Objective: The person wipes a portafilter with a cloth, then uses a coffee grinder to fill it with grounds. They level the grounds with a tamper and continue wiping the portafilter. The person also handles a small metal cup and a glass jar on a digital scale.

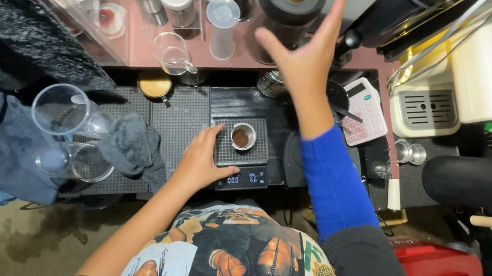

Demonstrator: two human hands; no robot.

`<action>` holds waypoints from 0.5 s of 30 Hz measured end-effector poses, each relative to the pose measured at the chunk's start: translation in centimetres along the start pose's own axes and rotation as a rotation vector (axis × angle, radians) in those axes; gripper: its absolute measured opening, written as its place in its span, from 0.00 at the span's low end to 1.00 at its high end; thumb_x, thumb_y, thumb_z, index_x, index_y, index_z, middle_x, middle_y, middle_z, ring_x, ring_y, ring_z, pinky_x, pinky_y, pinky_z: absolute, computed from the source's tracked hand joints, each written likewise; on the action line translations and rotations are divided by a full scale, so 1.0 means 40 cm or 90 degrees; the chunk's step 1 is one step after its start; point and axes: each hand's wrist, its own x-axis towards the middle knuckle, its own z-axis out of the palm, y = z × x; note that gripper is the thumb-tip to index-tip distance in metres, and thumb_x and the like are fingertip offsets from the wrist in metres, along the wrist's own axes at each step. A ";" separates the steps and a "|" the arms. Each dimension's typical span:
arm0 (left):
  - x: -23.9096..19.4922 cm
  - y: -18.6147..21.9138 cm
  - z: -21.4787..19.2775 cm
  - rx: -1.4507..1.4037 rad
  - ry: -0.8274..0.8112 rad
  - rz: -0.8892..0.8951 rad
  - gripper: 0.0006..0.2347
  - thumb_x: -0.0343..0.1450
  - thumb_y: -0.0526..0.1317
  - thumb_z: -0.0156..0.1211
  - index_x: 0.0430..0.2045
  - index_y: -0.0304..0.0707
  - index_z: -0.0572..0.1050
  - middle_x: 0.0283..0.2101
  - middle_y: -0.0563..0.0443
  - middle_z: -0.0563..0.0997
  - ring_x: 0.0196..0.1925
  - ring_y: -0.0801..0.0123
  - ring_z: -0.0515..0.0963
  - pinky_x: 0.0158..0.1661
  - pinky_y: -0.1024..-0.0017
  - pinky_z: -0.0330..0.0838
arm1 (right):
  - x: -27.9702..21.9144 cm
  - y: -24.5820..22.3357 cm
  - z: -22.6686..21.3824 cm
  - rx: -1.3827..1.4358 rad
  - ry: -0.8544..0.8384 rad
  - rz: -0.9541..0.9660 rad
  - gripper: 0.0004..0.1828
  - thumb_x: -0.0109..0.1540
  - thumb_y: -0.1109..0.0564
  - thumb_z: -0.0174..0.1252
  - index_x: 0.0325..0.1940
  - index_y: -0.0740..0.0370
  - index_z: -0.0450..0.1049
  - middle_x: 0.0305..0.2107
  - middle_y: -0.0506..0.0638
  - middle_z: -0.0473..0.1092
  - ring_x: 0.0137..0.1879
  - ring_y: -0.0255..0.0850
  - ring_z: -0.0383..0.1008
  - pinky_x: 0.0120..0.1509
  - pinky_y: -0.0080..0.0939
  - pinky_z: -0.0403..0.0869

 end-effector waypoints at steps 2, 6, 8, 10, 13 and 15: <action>0.013 0.014 0.048 0.060 0.019 0.015 0.47 0.49 0.48 0.83 0.62 0.31 0.61 0.58 0.32 0.72 0.56 0.39 0.76 0.52 0.53 0.70 | -0.091 -0.026 -0.059 0.068 -0.029 0.029 0.64 0.60 0.55 0.78 0.83 0.60 0.36 0.75 0.65 0.49 0.82 0.53 0.55 0.85 0.51 0.59; 0.048 0.002 0.123 -0.073 0.022 -0.141 0.37 0.56 0.46 0.78 0.58 0.33 0.67 0.48 0.40 0.77 0.38 0.58 0.81 0.44 0.61 0.75 | -0.324 -0.031 -0.114 0.133 -0.264 0.228 0.41 0.59 0.59 0.66 0.74 0.61 0.58 0.60 0.58 0.70 0.63 0.46 0.76 0.64 0.45 0.77; 0.058 -0.007 0.156 -0.084 0.043 -0.155 0.25 0.61 0.44 0.75 0.53 0.38 0.75 0.37 0.48 0.81 0.35 0.64 0.81 0.41 0.64 0.76 | -0.421 0.005 -0.115 0.120 -0.349 0.245 0.40 0.58 0.60 0.66 0.73 0.63 0.60 0.58 0.58 0.71 0.60 0.44 0.76 0.61 0.44 0.76; 0.055 0.012 0.193 -0.075 0.062 -0.097 0.23 0.58 0.41 0.76 0.44 0.37 0.76 0.30 0.49 0.78 0.30 0.63 0.78 0.39 0.64 0.72 | -0.495 0.037 -0.136 0.163 -0.342 0.264 0.39 0.59 0.59 0.66 0.72 0.65 0.59 0.58 0.59 0.70 0.62 0.44 0.74 0.63 0.44 0.74; 0.058 0.085 0.249 -0.056 0.070 0.031 0.20 0.56 0.38 0.76 0.39 0.37 0.76 0.30 0.51 0.77 0.29 0.62 0.77 0.41 0.62 0.67 | -0.551 0.063 -0.188 0.201 -0.259 0.320 0.35 0.60 0.57 0.69 0.68 0.65 0.63 0.55 0.57 0.73 0.62 0.43 0.74 0.64 0.42 0.73; 0.071 0.156 0.293 -0.046 0.062 0.119 0.20 0.56 0.37 0.76 0.40 0.38 0.75 0.34 0.50 0.78 0.33 0.59 0.77 0.43 0.61 0.66 | -0.568 0.078 -0.251 0.132 -0.195 0.344 0.31 0.59 0.57 0.71 0.63 0.64 0.68 0.50 0.54 0.77 0.57 0.40 0.78 0.63 0.39 0.75</action>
